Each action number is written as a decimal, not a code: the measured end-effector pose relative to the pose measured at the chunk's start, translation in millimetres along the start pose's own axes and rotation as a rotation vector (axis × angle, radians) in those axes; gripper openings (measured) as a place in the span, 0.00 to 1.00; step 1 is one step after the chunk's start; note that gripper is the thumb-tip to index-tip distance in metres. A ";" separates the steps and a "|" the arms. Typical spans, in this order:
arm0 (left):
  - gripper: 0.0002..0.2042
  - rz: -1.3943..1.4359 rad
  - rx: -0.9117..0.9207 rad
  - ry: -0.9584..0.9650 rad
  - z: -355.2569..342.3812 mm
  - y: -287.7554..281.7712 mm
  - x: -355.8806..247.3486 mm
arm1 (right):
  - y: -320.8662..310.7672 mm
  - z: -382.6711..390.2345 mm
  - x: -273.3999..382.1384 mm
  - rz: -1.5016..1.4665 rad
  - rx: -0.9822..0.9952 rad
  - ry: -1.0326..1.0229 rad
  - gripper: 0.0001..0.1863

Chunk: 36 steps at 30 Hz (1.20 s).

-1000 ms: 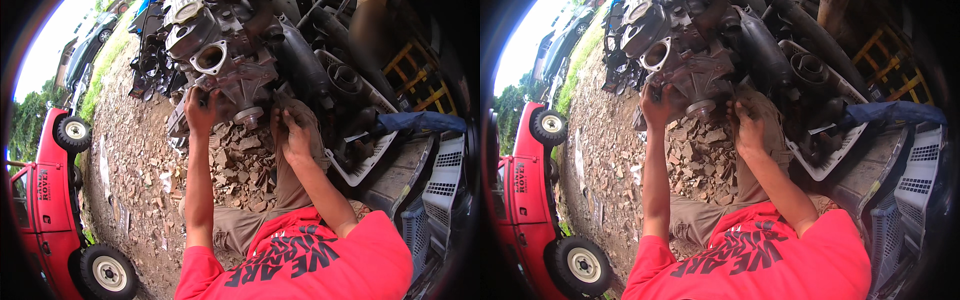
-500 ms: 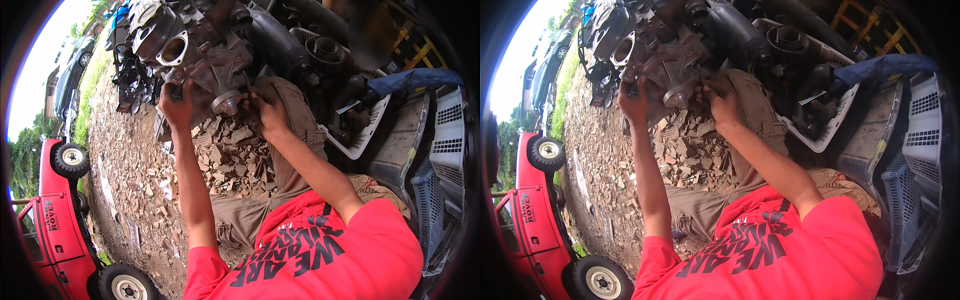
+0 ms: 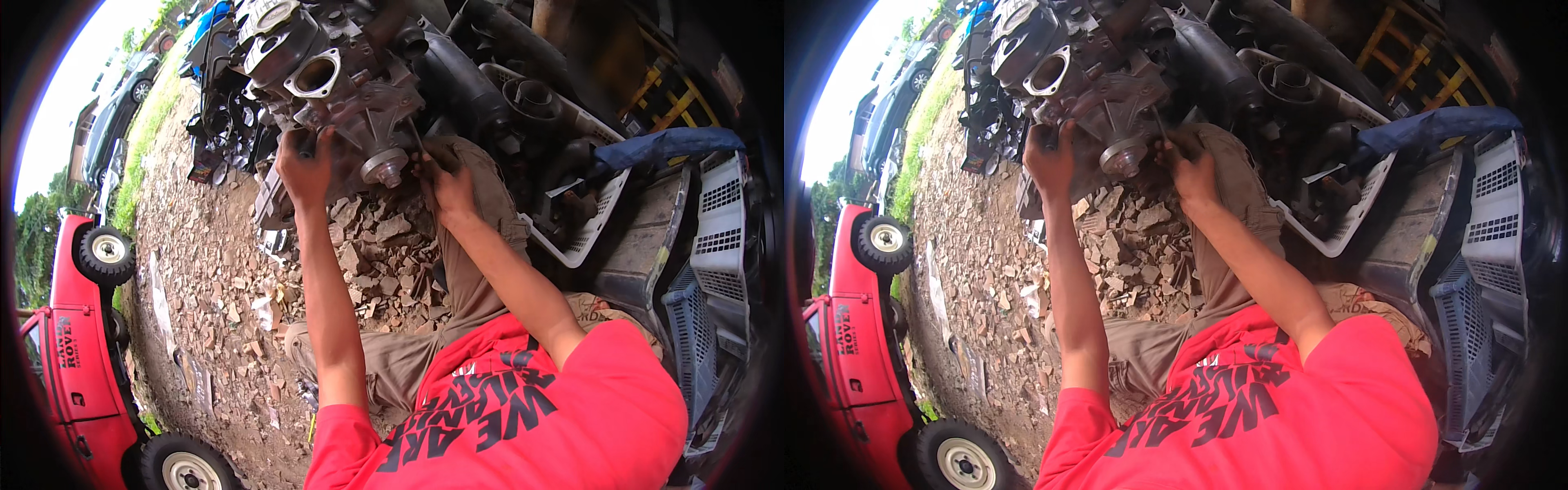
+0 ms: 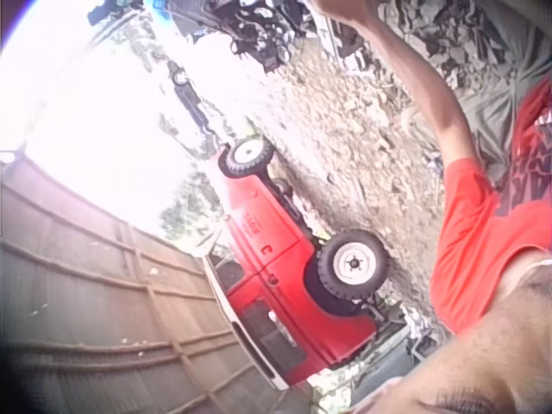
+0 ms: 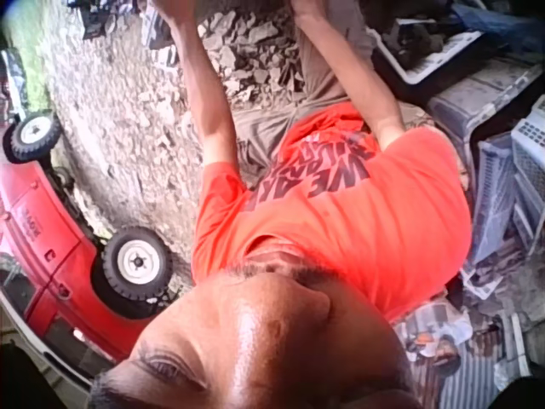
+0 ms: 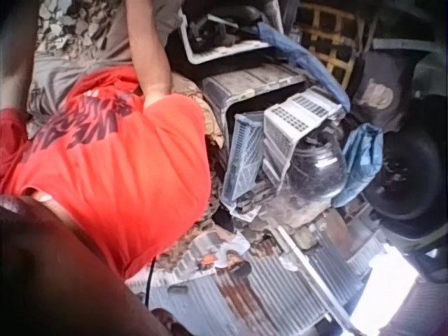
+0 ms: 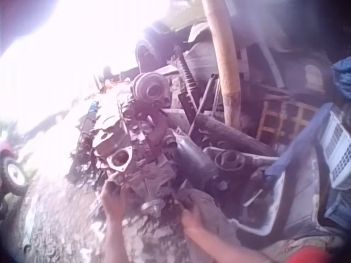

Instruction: The person sits on the ground and works on a disassembled engine block. They repeatedly pick up small metal parts from the rubble, insert them into the engine, and adjust them by hand.

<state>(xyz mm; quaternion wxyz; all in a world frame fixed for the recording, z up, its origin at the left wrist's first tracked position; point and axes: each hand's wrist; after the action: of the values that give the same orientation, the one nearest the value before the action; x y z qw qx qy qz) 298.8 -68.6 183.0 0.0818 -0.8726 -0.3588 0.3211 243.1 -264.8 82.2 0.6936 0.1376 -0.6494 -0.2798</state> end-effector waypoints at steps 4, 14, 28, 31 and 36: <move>0.17 -0.003 0.030 -0.048 0.0 -2.7 0.1 | -1.6 1.9 3.7 0.025 0.029 -0.030 0.12; 0.16 0.091 0.079 -0.133 4.3 -0.5 14.5 | -0.1 3.4 5.2 0.006 0.021 -0.022 0.14; 0.16 0.112 0.103 -0.129 1.6 -2.1 15.9 | 4.7 5.7 10.5 0.031 0.025 -0.012 0.13; 0.16 0.123 0.067 -0.079 0.1 0.6 18.8 | 5.5 0.2 8.6 0.235 0.008 -0.125 0.13; 0.17 0.071 0.124 -0.136 3.8 -3.1 20.1 | 14.6 -6.9 11.1 0.089 0.003 -0.048 0.13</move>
<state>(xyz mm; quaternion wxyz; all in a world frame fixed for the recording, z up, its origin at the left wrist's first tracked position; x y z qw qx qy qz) 305.5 -53.0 171.1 0.0995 -0.8542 -0.3119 0.4039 253.0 -260.5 98.6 0.6895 0.1030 -0.6716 -0.2509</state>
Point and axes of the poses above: each hand's wrist, its own z-axis away from the middle knuckle, its own y-axis out of the palm, x = y × z, and after that the axes turned 9 degrees about z, right-handed
